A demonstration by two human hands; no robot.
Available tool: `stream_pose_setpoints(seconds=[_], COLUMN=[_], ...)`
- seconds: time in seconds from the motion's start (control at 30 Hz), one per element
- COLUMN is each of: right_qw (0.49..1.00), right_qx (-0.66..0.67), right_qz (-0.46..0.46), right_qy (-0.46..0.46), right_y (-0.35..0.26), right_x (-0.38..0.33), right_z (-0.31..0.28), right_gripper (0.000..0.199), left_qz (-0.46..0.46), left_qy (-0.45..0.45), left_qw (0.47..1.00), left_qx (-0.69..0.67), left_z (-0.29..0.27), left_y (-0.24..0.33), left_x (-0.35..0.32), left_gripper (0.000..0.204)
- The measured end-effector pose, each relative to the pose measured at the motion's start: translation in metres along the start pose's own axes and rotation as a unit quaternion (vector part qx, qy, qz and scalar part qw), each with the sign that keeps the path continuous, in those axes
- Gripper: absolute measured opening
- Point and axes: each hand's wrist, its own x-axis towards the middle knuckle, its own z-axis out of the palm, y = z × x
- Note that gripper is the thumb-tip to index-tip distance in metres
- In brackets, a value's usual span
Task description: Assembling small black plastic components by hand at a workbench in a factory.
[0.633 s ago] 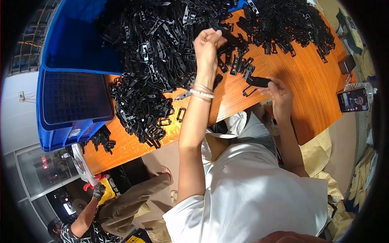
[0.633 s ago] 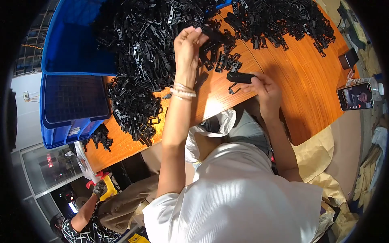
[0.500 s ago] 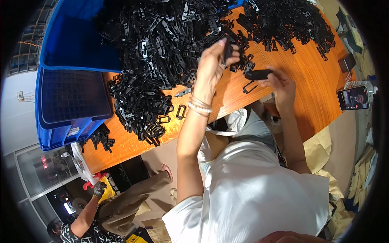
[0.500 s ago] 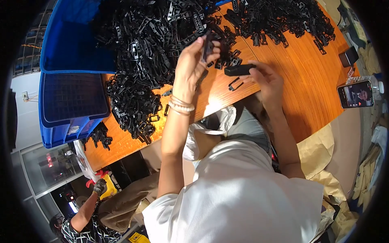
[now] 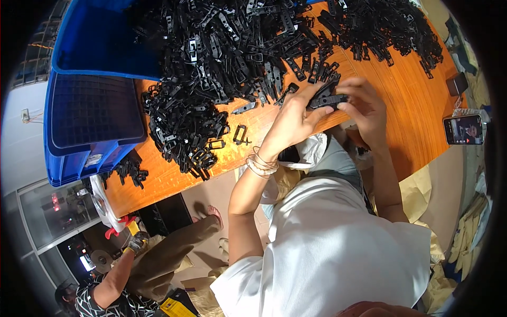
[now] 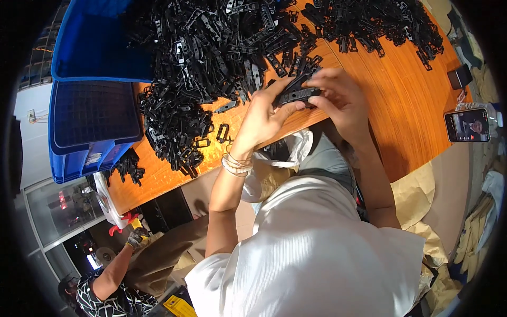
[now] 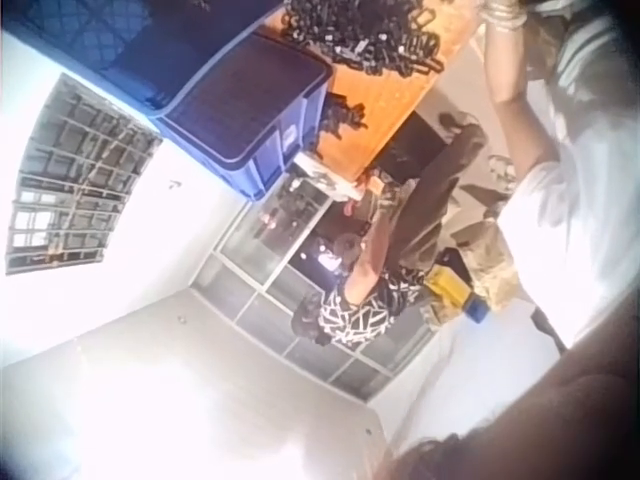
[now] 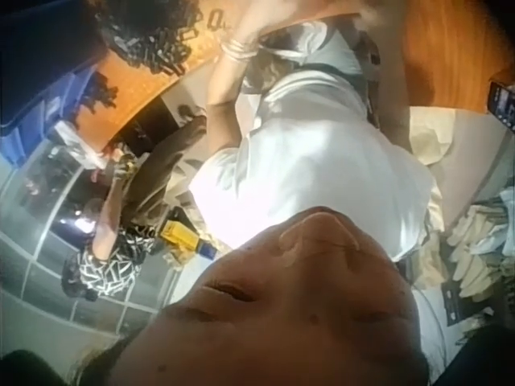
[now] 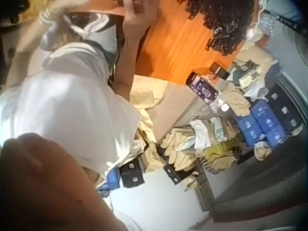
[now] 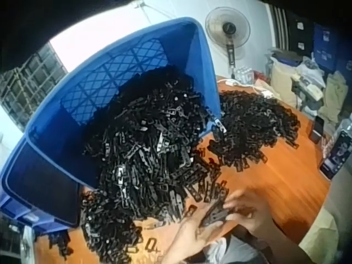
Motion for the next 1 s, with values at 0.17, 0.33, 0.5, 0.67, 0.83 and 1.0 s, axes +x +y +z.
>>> stream_pose_setpoints(seconds=[0.17, 0.33, 0.5, 0.67, 0.83, 1.0], right_qw=[0.997, 0.996, 0.961, 0.961, 0.964, 0.983], right_qx=[-0.043, 0.014, 0.127, -0.035, -0.094, -0.156], right_qz=[-0.004, 0.048, 0.198, 0.13, 0.023, 0.018], right_qy=[-0.056, -0.075, -0.149, -0.242, -0.247, -0.101], right_y=[-0.003, 0.004, 0.008, 0.019, 0.028, 0.039], right_x=[0.002, 0.0, -0.008, -0.03, -0.039, -0.025], right_z=[-0.003, -0.007, 0.002, 0.031, 0.047, 0.023], right_gripper=[0.03, 0.029, 0.023, 0.02, 0.02, 0.011], left_qz=[0.041, 0.053, 0.032, -0.104, -0.19, -0.084], left_qy=[-0.004, -0.007, 0.034, 0.286, 0.267, 0.314], left_qw=[0.999, 0.999, 0.996, 0.887, 0.841, 0.846], left_qx=[-0.004, 0.004, -0.082, 0.349, 0.43, 0.422], left_z=[0.001, 0.005, 0.003, -0.028, -0.044, -0.045], left_y=[-0.005, -0.009, -0.01, -0.043, -0.061, -0.059], left_x=[-0.009, -0.023, -0.053, -0.097, -0.109, -0.098], left_gripper=[0.036, 0.035, 0.032, 0.015, 0.013, 0.009])
